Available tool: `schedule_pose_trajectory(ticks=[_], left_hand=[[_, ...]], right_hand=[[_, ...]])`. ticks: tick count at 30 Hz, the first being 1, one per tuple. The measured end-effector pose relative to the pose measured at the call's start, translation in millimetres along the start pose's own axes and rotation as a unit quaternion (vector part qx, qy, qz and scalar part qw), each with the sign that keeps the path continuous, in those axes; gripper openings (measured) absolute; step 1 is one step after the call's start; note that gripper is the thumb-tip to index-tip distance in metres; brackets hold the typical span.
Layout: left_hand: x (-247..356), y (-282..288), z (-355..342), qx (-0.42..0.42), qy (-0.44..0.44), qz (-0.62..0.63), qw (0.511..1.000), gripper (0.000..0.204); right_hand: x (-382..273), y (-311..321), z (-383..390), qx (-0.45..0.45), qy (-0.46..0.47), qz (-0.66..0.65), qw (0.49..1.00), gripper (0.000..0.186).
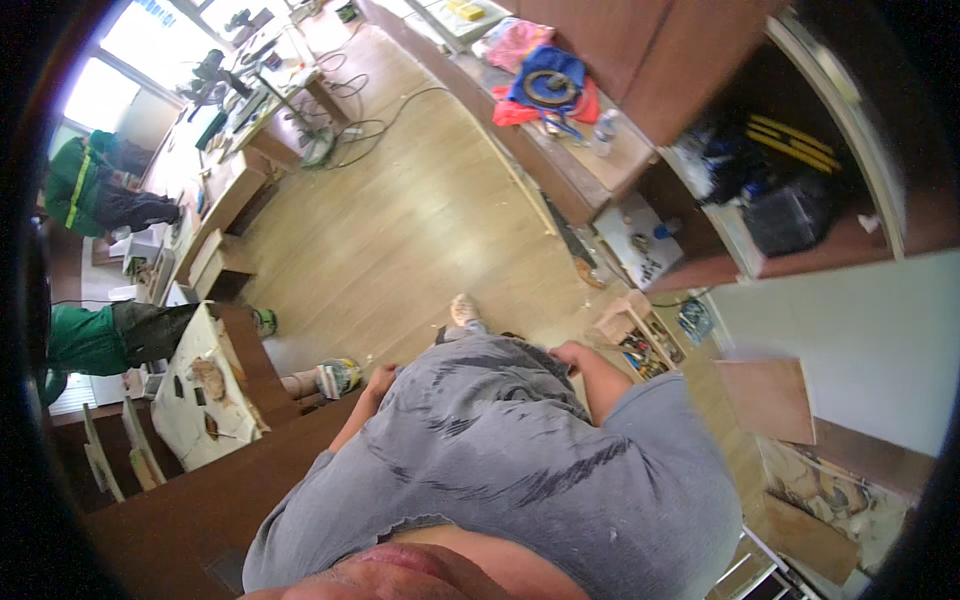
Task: The person applies a dark finish to the grooves of a curved wooden ceiling panel using a small brush and a metal can. He repeatedly dips the brush, paints the recessed lines, and wipes the surface with a cloth.
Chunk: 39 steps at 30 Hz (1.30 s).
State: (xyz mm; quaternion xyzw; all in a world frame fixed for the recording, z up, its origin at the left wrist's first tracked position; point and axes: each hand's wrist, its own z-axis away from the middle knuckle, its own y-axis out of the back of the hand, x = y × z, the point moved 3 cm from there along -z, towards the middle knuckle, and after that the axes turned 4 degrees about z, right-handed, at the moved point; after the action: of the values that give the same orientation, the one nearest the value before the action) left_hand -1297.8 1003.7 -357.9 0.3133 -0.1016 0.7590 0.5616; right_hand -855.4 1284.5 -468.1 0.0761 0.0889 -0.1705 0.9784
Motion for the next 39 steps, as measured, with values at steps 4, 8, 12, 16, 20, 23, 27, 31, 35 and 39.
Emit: schedule_pose_trajectory(ticks=[4, 8, 12, 16, 20, 23, 27, 31, 35, 39], left_hand=[[72, 84, -78, -0.024, 0.006, -0.104, 0.994, 0.018], [161, 149, -127, 0.037, -0.017, -0.084, 0.996, 0.017], [236, 169, -181, 0.055, -0.066, 0.013, 0.996, 0.017], [262, 173, -224, 0.057, -0.036, -0.005, 0.998, 0.017], [275, 189, -267, 0.070, -0.003, -0.104, 0.992, 0.023], [277, 231, -288, 0.177, -0.020, -0.068, 0.982, 0.024], [361, 261, -270, 0.200, 0.031, -0.061, 0.977, 0.027], [395, 294, -295, 0.156, 0.032, 0.068, 0.985, 0.027], [485, 321, -336, 0.163, 0.135, -0.056, 0.976, 0.024], [477, 395, -449, 0.085, -0.137, -0.162, 0.974, 0.025]], right_hand=[[-156, 38, -1, 0.071, 0.082, 0.070, 0.992, 0.055], [-268, 56, -4, 0.172, 0.216, 0.139, 0.951, 0.056], [-352, 86, -43, 0.156, 0.236, 0.195, 0.939, 0.055], [-437, 133, -101, 0.133, 0.284, 0.178, 0.933, 0.051], [-556, 201, -115, 0.139, 0.266, 0.181, 0.936, 0.052], [-662, 238, -146, 0.053, 0.312, 0.262, 0.912, 0.056], [-738, 253, -215, -0.005, 0.371, 0.291, 0.882, 0.049], [-759, 261, -271, -0.093, 0.302, 0.295, 0.902, 0.052], [-840, 317, -235, -0.118, 0.271, 0.357, 0.886, 0.047], [-904, 349, -256, -0.143, 0.246, 0.350, 0.892, 0.049]])
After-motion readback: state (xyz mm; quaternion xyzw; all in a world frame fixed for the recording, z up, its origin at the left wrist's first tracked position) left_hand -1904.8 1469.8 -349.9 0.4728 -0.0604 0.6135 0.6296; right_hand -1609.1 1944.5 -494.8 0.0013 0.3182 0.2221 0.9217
